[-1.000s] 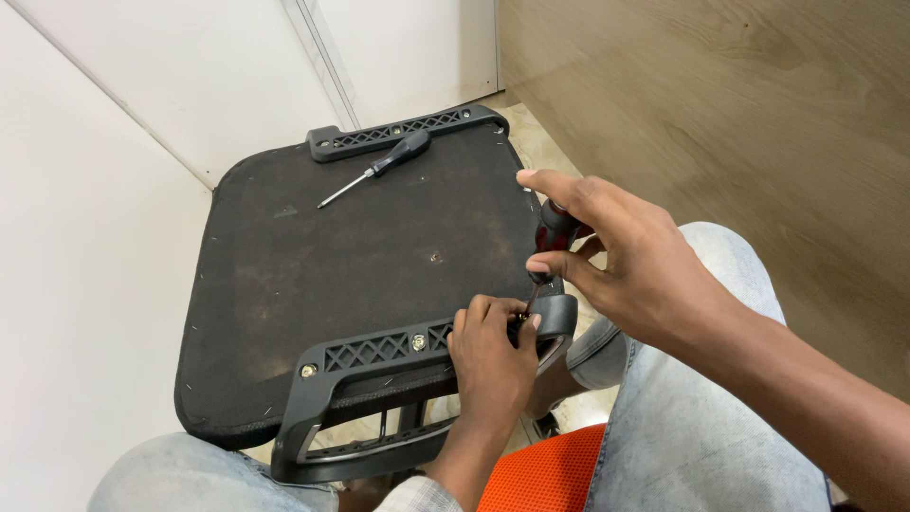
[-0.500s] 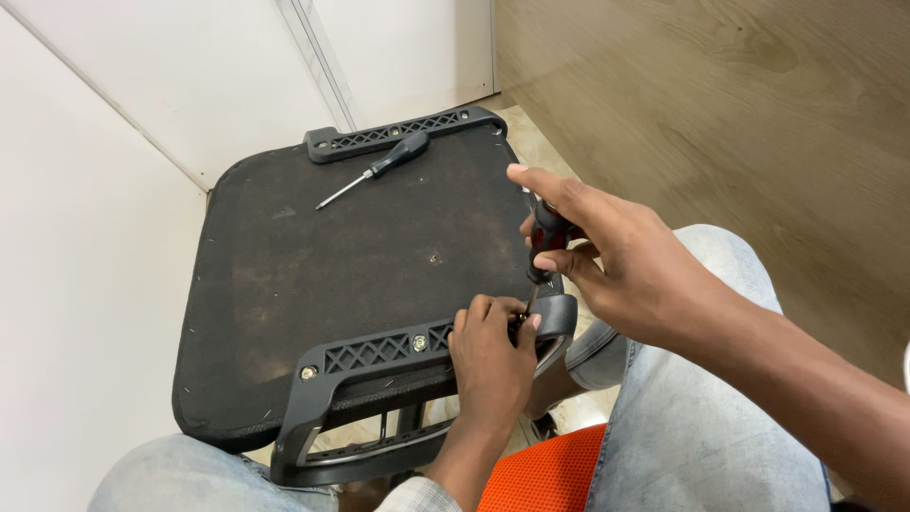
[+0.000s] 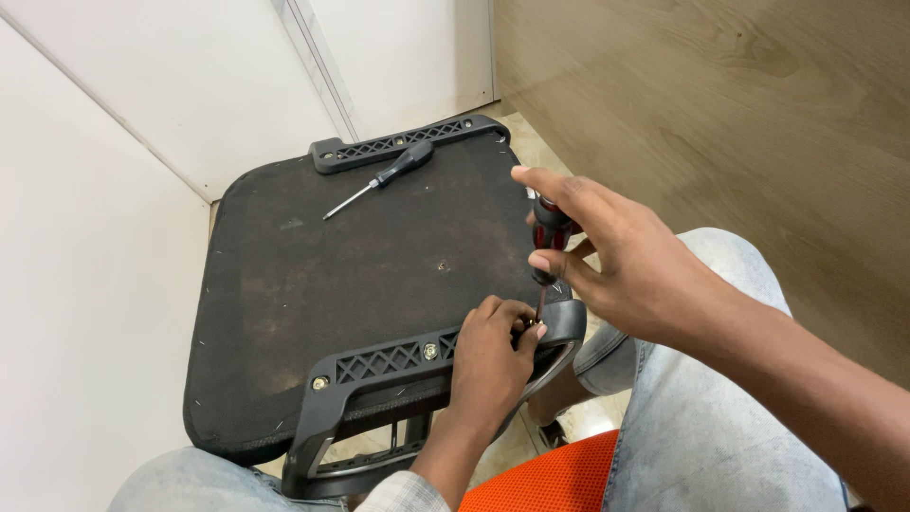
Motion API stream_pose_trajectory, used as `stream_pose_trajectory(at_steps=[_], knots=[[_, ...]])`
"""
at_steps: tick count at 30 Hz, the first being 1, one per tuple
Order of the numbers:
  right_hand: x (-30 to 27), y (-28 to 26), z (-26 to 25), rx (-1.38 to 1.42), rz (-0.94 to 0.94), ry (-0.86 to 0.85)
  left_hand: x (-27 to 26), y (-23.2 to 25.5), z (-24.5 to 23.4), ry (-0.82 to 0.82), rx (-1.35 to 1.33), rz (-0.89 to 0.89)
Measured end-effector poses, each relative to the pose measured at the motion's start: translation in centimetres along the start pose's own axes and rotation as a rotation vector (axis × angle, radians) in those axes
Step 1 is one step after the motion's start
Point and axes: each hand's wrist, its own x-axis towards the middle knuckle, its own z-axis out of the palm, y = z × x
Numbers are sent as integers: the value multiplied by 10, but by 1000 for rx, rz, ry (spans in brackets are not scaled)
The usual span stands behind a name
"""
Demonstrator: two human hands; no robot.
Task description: The person uses a screwdriver to tighten screws on the underside of a black plastic stool. They work on several screws in sequence, rotating the tool to secure each one.
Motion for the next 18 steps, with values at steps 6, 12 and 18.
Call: stream_pose_trajectory(at_steps=[6, 12, 18], knots=[[-4, 2, 5, -4, 10, -8, -1, -2, 0, 13, -14, 18], [-1, 3, 7, 151, -377, 109, -2, -2, 0, 12, 8, 20], [-2, 1, 6, -153, 230, -54, -1, -1, -1, -38, -10, -31]])
